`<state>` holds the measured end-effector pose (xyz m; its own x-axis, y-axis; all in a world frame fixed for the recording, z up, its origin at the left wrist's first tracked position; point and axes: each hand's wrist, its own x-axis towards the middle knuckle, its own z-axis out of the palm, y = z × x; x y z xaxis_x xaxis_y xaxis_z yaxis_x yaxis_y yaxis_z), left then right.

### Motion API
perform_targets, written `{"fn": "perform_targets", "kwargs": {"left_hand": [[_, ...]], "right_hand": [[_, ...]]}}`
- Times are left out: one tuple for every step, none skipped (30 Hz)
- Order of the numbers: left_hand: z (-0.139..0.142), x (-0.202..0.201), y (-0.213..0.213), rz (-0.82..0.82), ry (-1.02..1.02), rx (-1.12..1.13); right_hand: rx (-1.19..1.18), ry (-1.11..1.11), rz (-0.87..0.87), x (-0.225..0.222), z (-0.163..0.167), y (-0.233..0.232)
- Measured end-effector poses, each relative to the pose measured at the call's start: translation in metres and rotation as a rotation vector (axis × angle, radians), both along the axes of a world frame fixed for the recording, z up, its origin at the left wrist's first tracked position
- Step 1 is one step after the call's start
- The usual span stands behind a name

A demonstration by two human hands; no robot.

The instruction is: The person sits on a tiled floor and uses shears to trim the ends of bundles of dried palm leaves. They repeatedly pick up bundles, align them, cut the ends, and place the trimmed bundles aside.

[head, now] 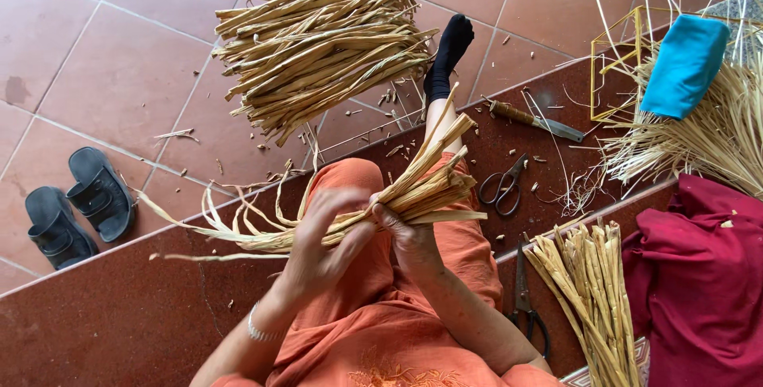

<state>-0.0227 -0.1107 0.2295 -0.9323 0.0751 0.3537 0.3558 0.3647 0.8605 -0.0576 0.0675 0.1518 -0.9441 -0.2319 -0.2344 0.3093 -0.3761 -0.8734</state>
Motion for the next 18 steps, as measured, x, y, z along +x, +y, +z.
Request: {"fn": "perform_targets", "kwargs": {"left_hand": [[0.004, -0.02, 0.007, -0.004, 0.035, -0.045], [0.008, -0.035, 0.015, -0.008, 0.069, -0.089], [0.011, -0.047, 0.022, -0.056, 0.077, -0.093], [0.013, -0.059, 0.029, -0.106, 0.085, -0.097], [0.014, -0.067, 0.034, -0.156, 0.092, -0.101], [0.014, -0.071, 0.038, -0.173, -0.061, 0.003], [0.013, -0.074, 0.039, -0.191, -0.216, 0.106], [0.011, -0.078, 0.04, -0.211, -0.371, 0.208], [0.007, -0.08, 0.039, -0.222, -0.406, 0.304], [0.003, -0.082, 0.038, -0.231, -0.441, 0.401], [-0.001, -0.084, 0.035, -0.238, -0.476, 0.499], [-0.005, -0.086, 0.032, -0.227, -0.464, 0.464], [-0.009, -0.087, 0.028, -0.217, -0.452, 0.428], [-0.012, -0.088, 0.026, -0.206, -0.44, 0.392], [-0.016, -0.088, 0.027, -0.212, -0.413, 0.384], [-0.018, -0.088, 0.026, -0.217, -0.386, 0.377], [-0.02, -0.087, 0.027, -0.224, -0.358, 0.37], [-0.022, -0.086, 0.026, -0.216, -0.36, 0.353]], "right_hand": [[-0.066, 0.051, 0.03, 0.003, 0.0, 0.001], [-0.132, 0.102, 0.061, 0.005, -0.001, 0.0], [-0.196, 0.154, 0.091, 0.007, -0.001, 0.0], [-0.179, 0.117, 0.056, 0.007, -0.001, -0.001], [-0.16, 0.079, 0.019, 0.006, -0.001, -0.003], [-0.141, 0.038, -0.018, 0.005, -0.001, -0.003], [-0.159, 0.028, -0.001, 0.004, 0.0, -0.004], [-0.177, 0.02, 0.015, 0.001, 0.0, -0.004], [-0.195, 0.01, 0.032, -0.002, 0.001, -0.003], [-0.203, -0.003, 0.028, -0.004, 0.002, -0.003], [-0.212, -0.017, 0.024, -0.007, 0.003, -0.003], [-0.221, -0.033, 0.021, -0.009, 0.004, -0.002], [-0.213, -0.02, 0.015, -0.012, 0.004, -0.002], [-0.206, -0.008, 0.009, -0.015, 0.006, -0.001], [-0.2, 0.004, 0.005, -0.017, 0.006, 0.001], [-0.21, 0.001, -0.01, -0.018, 0.008, 0.0], [-0.219, 0.0, -0.026, -0.018, 0.009, -0.001], [-0.226, 0.0, -0.042, -0.018, 0.01, 0.0]]}}
